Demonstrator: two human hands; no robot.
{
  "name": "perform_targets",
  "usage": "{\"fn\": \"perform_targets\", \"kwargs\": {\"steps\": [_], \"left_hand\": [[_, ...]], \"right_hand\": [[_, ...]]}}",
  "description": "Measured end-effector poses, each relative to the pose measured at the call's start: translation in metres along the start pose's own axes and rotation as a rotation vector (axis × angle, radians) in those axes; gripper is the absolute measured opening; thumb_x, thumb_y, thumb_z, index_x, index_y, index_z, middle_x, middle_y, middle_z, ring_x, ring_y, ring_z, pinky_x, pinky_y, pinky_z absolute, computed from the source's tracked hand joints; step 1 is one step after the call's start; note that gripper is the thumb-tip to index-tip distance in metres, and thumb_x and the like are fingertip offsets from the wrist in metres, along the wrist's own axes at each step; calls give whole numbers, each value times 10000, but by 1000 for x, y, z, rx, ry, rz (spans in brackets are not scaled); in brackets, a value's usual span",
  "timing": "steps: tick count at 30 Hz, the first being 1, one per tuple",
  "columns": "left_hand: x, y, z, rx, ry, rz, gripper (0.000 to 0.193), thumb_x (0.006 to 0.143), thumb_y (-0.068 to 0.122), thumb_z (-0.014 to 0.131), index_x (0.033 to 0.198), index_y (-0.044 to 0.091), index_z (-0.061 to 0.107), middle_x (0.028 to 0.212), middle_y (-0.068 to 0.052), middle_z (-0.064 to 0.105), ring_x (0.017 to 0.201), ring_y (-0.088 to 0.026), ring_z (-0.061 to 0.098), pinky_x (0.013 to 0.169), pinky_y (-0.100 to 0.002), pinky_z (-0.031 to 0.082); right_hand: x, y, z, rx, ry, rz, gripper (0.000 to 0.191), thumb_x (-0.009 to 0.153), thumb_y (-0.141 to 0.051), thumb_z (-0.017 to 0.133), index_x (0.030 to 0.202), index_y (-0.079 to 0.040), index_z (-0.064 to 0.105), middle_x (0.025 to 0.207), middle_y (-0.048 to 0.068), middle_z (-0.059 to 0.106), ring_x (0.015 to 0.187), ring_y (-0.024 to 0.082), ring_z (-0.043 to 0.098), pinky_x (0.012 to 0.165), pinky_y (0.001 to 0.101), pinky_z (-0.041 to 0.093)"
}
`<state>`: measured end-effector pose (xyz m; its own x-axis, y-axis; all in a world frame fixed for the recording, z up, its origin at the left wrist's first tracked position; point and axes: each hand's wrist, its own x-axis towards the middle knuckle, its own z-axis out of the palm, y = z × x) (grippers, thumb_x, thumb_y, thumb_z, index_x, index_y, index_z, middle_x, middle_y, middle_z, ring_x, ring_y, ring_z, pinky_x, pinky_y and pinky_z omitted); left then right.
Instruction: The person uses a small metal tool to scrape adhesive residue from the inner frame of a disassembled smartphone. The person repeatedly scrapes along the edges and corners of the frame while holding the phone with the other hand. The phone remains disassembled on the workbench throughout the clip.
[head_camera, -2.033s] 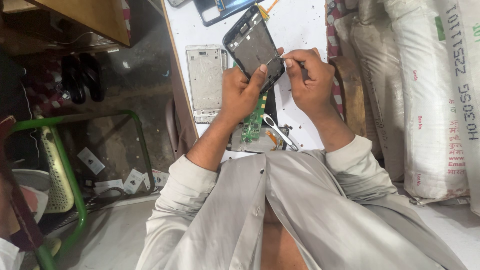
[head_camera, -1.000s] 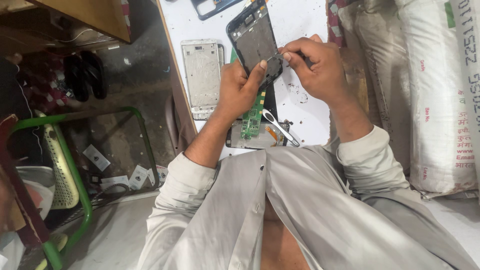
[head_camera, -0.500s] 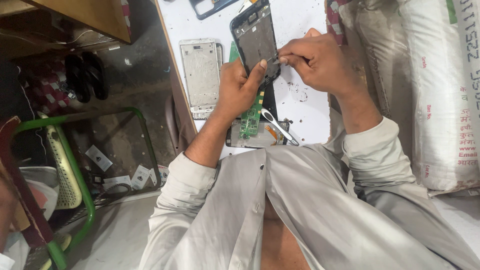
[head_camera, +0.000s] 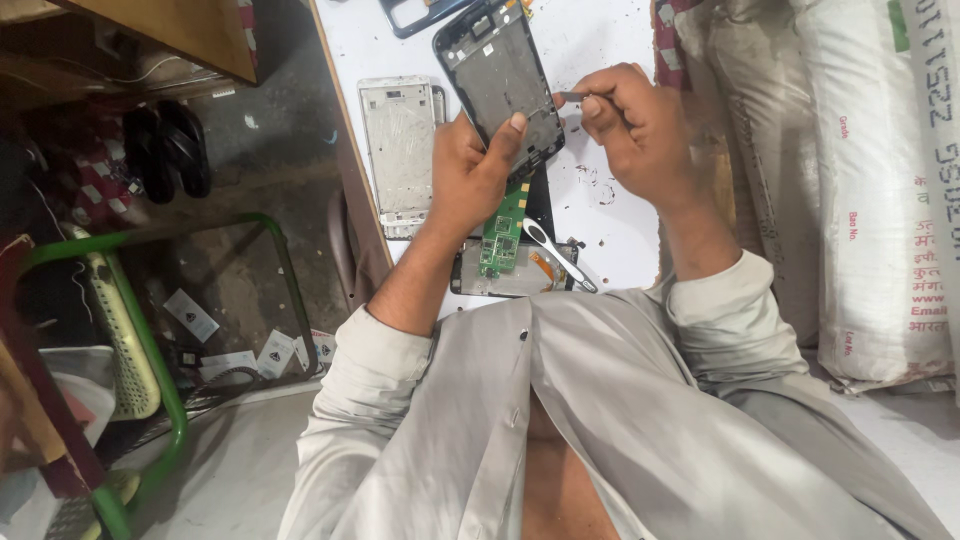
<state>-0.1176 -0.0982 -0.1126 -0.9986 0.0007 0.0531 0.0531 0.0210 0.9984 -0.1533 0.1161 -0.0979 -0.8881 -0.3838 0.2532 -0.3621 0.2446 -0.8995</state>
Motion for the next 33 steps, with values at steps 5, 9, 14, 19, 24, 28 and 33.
{"fn": "perform_targets", "kwargs": {"steps": [5,9,14,19,24,28,33], "left_hand": [[1,4,-3,-41,5,37,252,1079,152,596,1216,-14,727,749,30,682,640,-18,488,574,-243,432],[1,3,-3,-70,-19,11,277,1083,165,589,1248,-12,724,856,-5,709,717,-27,532,642,-236,466],[3,5,-2,-32,-44,87,285,1094,186,573,1259,8,724,1139,-35,782,993,-45,707,888,-240,586],[2,19,3,-38,-12,14,257,1040,180,637,1217,29,745,940,-14,771,799,-27,640,702,-229,558],[-1,32,-2,82,2,27,236,1004,173,681,1174,43,782,723,-21,689,641,-47,557,565,-253,471],[-9,34,-2,81,25,90,202,985,179,694,1108,40,773,773,-8,741,666,-44,633,576,-255,516],[-11,35,-4,115,61,102,178,965,166,715,897,10,766,672,-14,715,581,-70,634,524,-272,496]], "right_hand": [[-6,-15,18,-93,127,-29,135,1132,-139,640,1144,-4,645,814,7,673,767,92,598,729,260,465],[-13,-20,27,-355,237,-191,48,1041,-20,742,1088,-25,734,811,46,705,765,196,597,768,345,455],[-6,-23,27,-408,269,-231,77,981,-20,785,1049,-39,754,817,67,691,734,238,602,754,371,448],[0,-46,25,-453,301,-227,130,933,-15,807,1056,-33,769,777,80,665,684,235,607,718,370,441],[3,-69,25,-488,341,-318,179,885,-2,814,1056,-24,764,792,92,678,675,238,597,713,349,451],[0,-79,28,-467,336,-346,176,876,13,811,1042,-7,755,775,89,676,654,214,599,702,343,439],[-1,-85,33,-476,316,-311,192,859,11,809,1044,-13,762,749,80,676,616,199,569,672,338,423]]}}
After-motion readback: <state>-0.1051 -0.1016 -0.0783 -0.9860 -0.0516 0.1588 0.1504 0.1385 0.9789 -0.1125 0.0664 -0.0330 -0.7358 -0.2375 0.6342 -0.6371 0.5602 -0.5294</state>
